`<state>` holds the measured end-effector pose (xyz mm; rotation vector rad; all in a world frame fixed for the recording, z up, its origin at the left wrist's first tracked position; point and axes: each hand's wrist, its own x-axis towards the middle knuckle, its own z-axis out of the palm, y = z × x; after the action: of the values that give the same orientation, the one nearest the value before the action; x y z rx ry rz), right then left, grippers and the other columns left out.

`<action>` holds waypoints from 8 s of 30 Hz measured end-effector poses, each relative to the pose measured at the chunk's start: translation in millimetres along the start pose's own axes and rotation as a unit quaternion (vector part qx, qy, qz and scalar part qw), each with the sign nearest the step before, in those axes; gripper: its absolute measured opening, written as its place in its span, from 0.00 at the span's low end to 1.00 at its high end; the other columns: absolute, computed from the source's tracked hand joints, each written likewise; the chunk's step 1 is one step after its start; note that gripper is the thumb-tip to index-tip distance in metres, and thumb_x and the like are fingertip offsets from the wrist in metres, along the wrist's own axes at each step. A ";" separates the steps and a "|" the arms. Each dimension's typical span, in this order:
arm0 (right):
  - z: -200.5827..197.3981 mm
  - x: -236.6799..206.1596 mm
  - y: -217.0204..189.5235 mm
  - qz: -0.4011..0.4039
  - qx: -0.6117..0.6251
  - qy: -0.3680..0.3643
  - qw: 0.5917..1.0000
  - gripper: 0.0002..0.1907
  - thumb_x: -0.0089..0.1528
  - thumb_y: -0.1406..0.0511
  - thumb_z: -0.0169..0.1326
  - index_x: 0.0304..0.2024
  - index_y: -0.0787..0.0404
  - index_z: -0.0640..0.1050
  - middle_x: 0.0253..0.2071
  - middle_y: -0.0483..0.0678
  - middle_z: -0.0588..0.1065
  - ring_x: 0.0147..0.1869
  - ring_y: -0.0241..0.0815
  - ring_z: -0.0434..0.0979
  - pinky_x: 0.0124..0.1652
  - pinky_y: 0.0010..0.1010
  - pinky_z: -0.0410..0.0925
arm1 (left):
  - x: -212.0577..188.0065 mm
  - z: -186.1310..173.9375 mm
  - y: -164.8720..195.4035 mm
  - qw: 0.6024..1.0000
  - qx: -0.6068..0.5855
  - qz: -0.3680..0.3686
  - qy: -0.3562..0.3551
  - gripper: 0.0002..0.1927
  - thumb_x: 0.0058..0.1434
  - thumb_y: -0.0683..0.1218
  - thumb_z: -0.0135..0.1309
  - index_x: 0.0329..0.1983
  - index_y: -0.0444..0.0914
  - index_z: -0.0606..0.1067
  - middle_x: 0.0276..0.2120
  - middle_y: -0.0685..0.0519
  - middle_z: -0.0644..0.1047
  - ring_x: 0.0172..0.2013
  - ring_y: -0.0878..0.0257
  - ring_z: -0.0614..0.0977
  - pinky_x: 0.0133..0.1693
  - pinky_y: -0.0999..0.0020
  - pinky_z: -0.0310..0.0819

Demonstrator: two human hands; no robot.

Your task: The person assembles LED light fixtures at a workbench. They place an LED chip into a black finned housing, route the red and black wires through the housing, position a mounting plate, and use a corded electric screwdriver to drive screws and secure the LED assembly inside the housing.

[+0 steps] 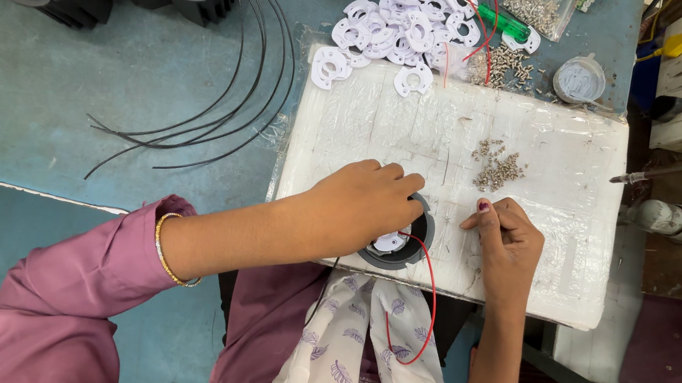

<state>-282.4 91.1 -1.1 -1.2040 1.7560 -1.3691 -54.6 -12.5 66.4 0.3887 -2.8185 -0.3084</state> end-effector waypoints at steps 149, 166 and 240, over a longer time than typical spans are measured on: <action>20.9 -6.8 -13.9 -0.110 -0.093 -0.295 0.945 0.45 0.45 0.63 0.68 0.66 0.61 0.69 0.60 0.53 0.74 0.64 0.52 0.75 0.63 0.38 0.65 | -28.9 -15.5 -6.8 0.981 -0.166 -0.052 0.085 0.22 0.44 0.44 0.65 0.45 0.38 0.79 0.62 0.41 0.70 0.66 0.45 0.67 0.65 0.48 0.58; 18.8 -5.9 -10.2 -0.113 -0.108 -0.290 0.944 0.47 0.45 0.62 0.70 0.66 0.61 0.69 0.58 0.53 0.73 0.59 0.51 0.74 0.59 0.38 0.67 | -9.1 -14.3 1.6 0.998 0.059 0.009 0.004 0.08 0.43 0.42 0.59 0.28 0.38 0.81 0.45 0.47 0.77 0.53 0.50 0.75 0.58 0.52 0.66; 15.3 -7.2 -0.5 -0.064 -0.131 -0.290 0.946 0.46 0.43 0.66 0.63 0.66 0.61 0.69 0.60 0.53 0.72 0.62 0.51 0.74 0.60 0.37 0.67 | -5.5 2.1 -14.4 0.999 0.013 0.053 0.001 0.05 0.45 0.42 0.60 0.26 0.40 0.80 0.37 0.50 0.77 0.42 0.52 0.80 0.41 0.58 0.75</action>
<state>-266.1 91.3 -5.5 -1.6842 1.4704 -0.7372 -46.8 -24.1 59.5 0.2448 -2.8312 -0.2481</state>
